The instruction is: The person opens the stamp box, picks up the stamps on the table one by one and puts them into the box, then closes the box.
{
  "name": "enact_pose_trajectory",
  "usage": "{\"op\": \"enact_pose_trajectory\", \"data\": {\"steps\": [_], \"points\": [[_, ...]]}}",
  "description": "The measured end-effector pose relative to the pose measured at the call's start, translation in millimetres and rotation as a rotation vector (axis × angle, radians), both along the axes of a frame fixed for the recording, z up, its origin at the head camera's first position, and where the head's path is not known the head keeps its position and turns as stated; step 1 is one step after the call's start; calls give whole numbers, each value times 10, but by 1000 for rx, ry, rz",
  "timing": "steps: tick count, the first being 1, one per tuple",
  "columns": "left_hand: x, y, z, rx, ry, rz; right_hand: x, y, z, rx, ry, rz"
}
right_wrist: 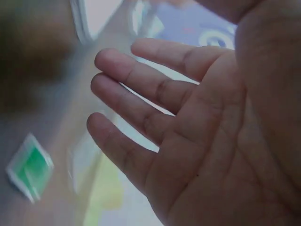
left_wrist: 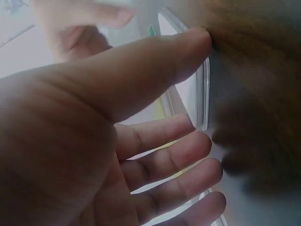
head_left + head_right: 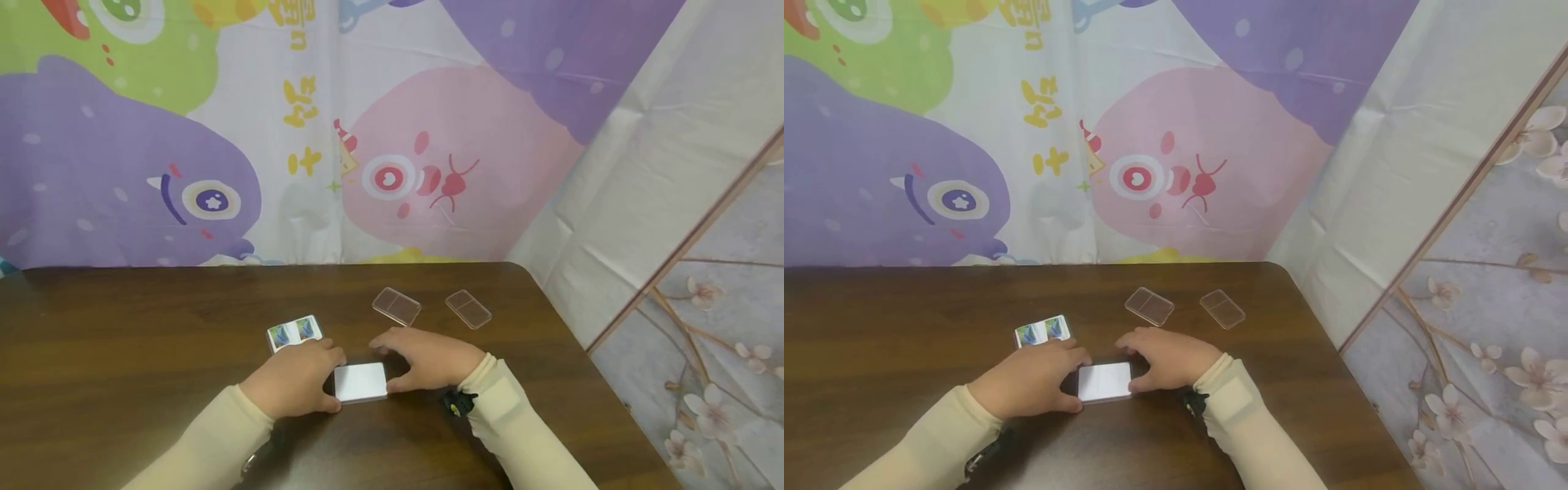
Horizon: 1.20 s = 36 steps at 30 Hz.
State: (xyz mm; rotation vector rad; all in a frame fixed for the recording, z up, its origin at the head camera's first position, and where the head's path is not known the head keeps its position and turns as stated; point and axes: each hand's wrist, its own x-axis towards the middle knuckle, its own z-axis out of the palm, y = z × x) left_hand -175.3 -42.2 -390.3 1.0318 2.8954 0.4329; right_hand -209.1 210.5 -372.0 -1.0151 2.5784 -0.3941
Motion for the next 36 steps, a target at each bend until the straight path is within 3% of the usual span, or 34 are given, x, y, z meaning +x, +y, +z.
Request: {"op": "enact_pose_trajectory", "data": {"steps": [6,13,22,36], "points": [[5,13,-34,-3,43,4,-85,338,147,24,90,-179],[7,8,-44,-4,39,7,-163,485,74,131,101,-337],[8,-2,-61,-10,57,-8,-224,481,-68,123,31,-380],[14,11,-67,-15,63,-10,-207,411,-106,156,66,-430]]}}
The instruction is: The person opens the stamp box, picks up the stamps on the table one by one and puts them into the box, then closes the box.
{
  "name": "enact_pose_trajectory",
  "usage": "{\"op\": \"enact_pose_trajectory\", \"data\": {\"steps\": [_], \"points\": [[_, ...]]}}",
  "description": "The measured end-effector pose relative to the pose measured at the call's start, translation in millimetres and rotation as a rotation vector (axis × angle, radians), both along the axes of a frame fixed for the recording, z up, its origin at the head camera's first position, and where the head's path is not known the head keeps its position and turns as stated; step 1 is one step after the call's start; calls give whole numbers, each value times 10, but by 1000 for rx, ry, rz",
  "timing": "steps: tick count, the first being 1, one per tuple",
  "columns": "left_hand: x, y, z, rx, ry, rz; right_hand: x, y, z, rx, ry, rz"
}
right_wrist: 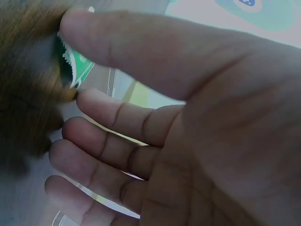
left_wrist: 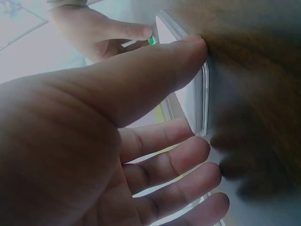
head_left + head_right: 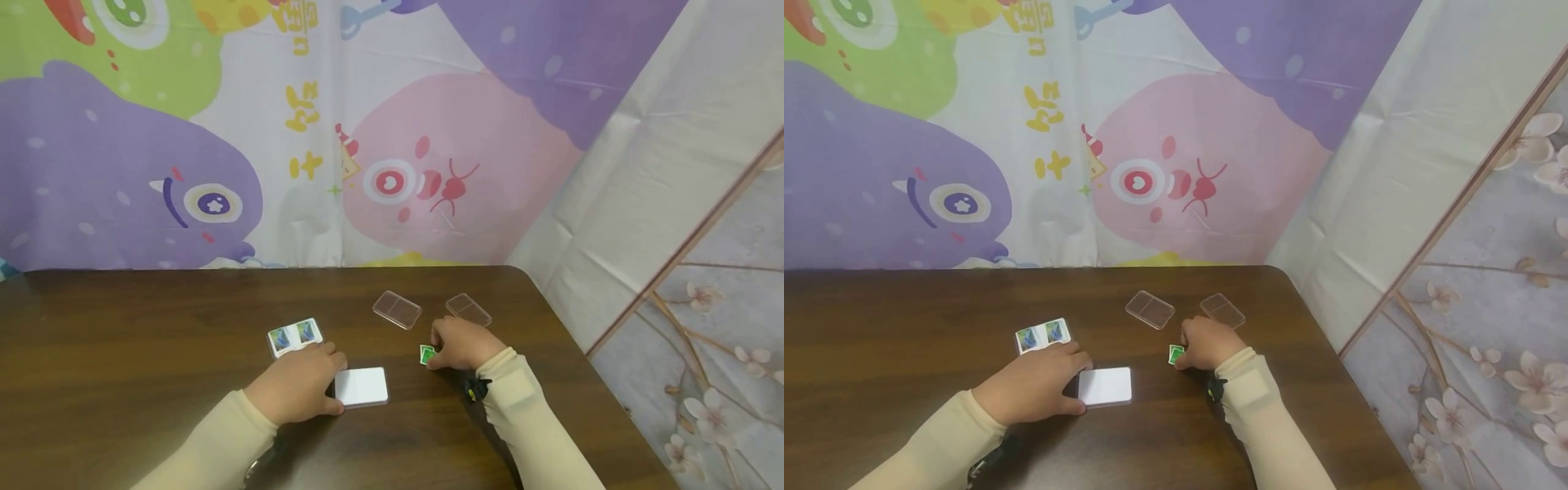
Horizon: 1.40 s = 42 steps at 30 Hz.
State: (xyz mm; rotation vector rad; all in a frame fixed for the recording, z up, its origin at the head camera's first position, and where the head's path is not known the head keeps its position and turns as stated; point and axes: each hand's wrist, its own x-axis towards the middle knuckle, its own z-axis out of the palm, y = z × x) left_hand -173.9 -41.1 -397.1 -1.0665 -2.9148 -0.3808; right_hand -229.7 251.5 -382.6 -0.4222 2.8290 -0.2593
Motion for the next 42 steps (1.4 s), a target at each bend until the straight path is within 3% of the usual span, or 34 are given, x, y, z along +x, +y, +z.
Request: {"op": "enact_pose_trajectory", "data": {"steps": [24,35,42], "points": [[-6,10,16,6,-27,11,2,-6,28,-49,-17,32],[-12,9,11,13,-55,22,-10,3,34,-108,-30,139],[-8,10,10,17,-57,19,-20,-8,49,-127,23,160]]}}
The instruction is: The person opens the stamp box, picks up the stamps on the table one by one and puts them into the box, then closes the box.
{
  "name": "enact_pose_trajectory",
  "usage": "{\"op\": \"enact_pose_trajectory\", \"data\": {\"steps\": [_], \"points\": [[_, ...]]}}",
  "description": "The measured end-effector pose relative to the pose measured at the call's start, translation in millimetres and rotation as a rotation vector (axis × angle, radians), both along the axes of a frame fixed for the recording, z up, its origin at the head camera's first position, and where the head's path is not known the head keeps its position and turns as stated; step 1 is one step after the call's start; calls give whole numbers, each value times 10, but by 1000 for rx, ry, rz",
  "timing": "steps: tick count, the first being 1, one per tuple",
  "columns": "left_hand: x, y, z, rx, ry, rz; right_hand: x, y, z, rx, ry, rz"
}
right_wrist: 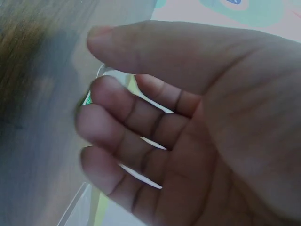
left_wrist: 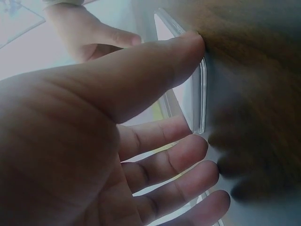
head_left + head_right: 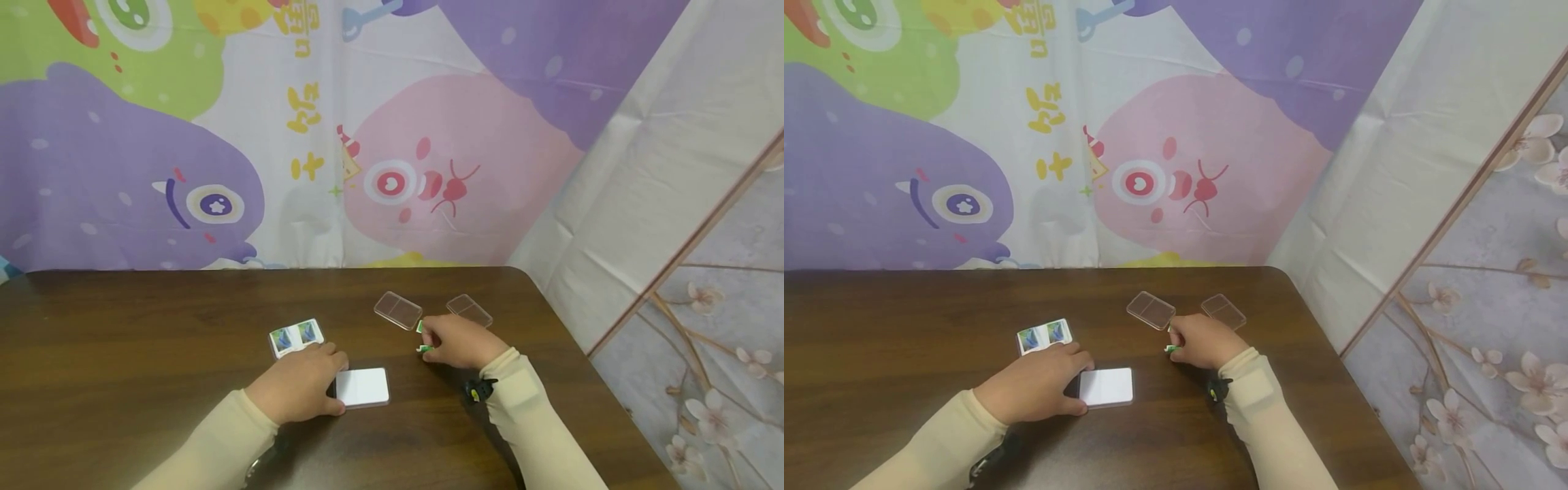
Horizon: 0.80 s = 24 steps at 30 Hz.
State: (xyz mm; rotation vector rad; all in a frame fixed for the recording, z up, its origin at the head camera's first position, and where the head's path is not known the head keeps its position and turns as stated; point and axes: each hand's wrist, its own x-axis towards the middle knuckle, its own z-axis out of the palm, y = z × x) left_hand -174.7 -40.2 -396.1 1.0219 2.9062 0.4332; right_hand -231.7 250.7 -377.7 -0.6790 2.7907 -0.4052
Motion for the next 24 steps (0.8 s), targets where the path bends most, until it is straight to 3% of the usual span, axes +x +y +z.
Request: {"op": "enact_pose_trajectory", "data": {"steps": [6,16,19,24], "points": [[0,-3,-3,0,10,-11,-7,-17,14,-6,70,18],[-3,-7,-4,-2,6,-7,13,-87,36,-60,179,144],[0,-6,-1,-4,2,-5,34,-153,35,-124,152,165],[6,2,-2,-3,20,-18,71,-277,-7,-209,23,203]]}}
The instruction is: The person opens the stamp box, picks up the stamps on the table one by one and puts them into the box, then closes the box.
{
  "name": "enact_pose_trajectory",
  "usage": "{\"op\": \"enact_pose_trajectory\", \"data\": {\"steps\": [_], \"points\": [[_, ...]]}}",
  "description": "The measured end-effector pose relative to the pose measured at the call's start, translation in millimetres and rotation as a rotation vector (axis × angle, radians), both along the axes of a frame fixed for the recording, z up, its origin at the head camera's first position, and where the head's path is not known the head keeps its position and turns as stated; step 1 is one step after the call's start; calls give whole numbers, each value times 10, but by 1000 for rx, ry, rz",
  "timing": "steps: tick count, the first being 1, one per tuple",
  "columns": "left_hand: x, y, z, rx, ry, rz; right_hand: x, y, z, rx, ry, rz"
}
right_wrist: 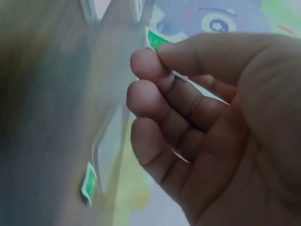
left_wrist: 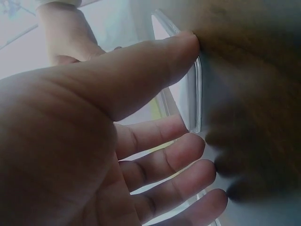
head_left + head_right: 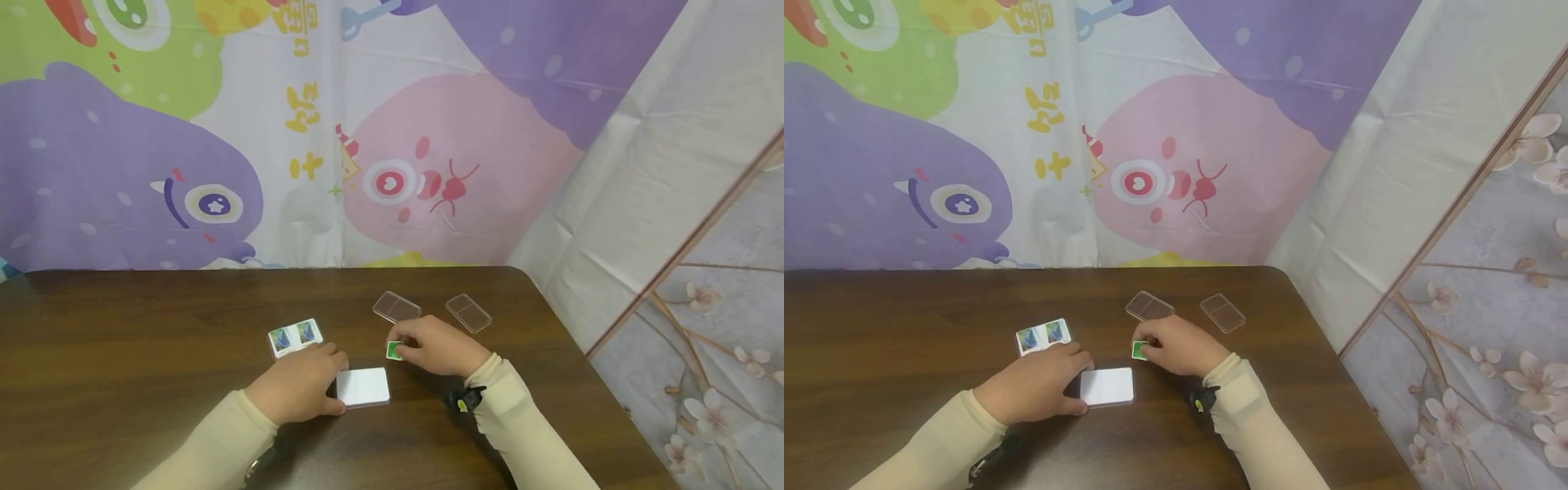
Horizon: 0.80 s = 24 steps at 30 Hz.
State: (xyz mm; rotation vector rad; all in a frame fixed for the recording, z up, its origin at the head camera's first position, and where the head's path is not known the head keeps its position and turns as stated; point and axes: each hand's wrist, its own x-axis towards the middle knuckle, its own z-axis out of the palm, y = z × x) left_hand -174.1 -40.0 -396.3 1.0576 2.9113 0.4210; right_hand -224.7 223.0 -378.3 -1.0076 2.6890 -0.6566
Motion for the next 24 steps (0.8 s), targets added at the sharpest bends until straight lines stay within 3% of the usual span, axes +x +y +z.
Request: {"op": "enact_pose_trajectory", "data": {"steps": [6,13,18,24], "points": [[8,11,-3,-3,6,-4,26,-97,-111,-8,-153,95],[11,26,-3,-6,5,0,71,-171,-170,-42,-290,130],[10,25,-2,-7,16,-7,100,-207,-173,-8,-260,132],[12,21,-3,-10,8,-2,101,-223,-188,61,-162,81]]}}
